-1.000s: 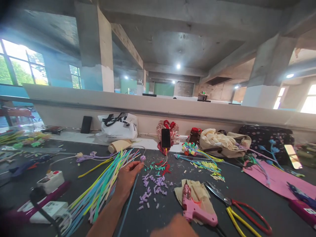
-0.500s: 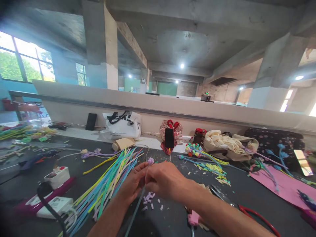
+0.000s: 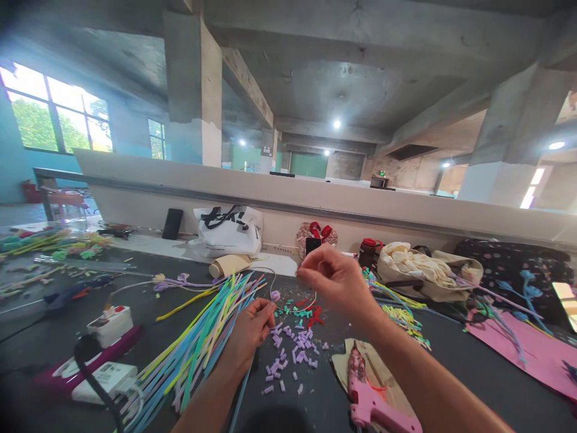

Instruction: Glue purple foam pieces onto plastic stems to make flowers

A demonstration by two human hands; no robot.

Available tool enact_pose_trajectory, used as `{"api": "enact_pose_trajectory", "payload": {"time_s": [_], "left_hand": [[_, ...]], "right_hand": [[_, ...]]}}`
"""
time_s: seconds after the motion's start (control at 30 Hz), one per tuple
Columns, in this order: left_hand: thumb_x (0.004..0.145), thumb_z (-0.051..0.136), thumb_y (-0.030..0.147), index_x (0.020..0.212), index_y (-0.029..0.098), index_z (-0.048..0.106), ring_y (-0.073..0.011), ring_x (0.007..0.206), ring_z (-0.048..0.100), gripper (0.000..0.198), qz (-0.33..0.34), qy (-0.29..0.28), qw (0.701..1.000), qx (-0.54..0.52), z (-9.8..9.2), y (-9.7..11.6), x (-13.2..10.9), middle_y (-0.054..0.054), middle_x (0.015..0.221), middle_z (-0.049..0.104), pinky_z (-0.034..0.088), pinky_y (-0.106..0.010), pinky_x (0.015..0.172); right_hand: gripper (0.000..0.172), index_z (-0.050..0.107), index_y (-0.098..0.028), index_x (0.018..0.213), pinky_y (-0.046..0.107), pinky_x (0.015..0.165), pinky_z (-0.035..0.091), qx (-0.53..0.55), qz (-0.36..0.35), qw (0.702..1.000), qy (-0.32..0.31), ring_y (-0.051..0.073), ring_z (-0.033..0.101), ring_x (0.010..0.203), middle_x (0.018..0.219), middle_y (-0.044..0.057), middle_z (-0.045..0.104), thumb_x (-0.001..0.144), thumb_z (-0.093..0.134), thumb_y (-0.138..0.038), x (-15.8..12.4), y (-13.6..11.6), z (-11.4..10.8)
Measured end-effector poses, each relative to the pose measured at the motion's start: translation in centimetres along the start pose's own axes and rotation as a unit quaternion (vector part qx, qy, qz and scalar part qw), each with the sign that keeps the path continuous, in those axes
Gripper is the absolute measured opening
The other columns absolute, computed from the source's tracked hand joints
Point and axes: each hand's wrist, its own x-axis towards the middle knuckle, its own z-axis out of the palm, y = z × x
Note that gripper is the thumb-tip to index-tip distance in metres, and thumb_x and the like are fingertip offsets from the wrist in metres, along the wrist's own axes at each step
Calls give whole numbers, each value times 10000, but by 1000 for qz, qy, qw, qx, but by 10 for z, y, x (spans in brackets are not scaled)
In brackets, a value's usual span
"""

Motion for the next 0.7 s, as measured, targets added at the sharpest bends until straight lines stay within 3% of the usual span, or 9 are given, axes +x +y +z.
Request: {"api": "enact_pose_trajectory", "payload": {"time_s": [0.1, 0.17, 0.23, 0.33, 0.43, 0.7], "left_hand": [[579, 607, 425, 609, 182, 465, -18, 266, 266, 283, 5, 2, 1000, 11, 0, 1, -1, 93, 398, 450, 135, -157, 315], [585, 609, 416, 613, 179, 477, -20, 275, 269, 272, 3, -2, 1000, 20, 1, 1, -2, 92, 403, 452, 143, -157, 319], [577, 627, 398, 622, 172, 506, -28, 301, 305, 260, -5, -5, 1000, 30, 1, 1, -3, 83, 421, 477, 166, -155, 330], [543, 670, 378, 622, 153, 567, -55, 402, 418, 259, -16, -7, 999, 44, 2, 0, -3, 52, 476, 537, 251, -155, 376], [510, 699, 375, 607, 138, 611, -65, 443, 441, 270, -28, -9, 998, 47, 2, -2, -2, 41, 487, 552, 299, -165, 420], [493, 725, 366, 634, 149, 608, -74, 432, 462, 283, -73, -14, 997, 21, 0, -3, -6, 41, 515, 564, 339, -189, 442]], "right_hand": [[155, 496, -179, 672, 180, 413, 339, 86, -6, 994, 70, 70, 450, 466, 615, -37, 493, 739, 584, -288, -5, -8, -21], [111, 523, -175, 734, 185, 431, 366, 46, 23, 998, 35, 75, 477, 463, 607, -34, 514, 765, 542, -280, -12, 2, -22], [123, 548, -171, 843, 192, 469, 402, -35, 75, 995, -57, 83, 510, 475, 606, -33, 533, 798, 459, -243, -20, 24, -16], [137, 600, -150, 742, 189, 458, 377, -84, 110, 984, -109, 84, 487, 438, 514, -47, 509, 749, 464, -171, -29, 67, -5], [144, 611, -141, 648, 182, 415, 310, -125, 132, 975, -130, 85, 440, 408, 444, -57, 470, 712, 485, -168, -36, 99, -1], [220, 628, -146, 673, 187, 432, 270, -193, 134, 956, -174, 97, 452, 460, 486, -35, 518, 759, 485, -290, -44, 117, 6]]}}
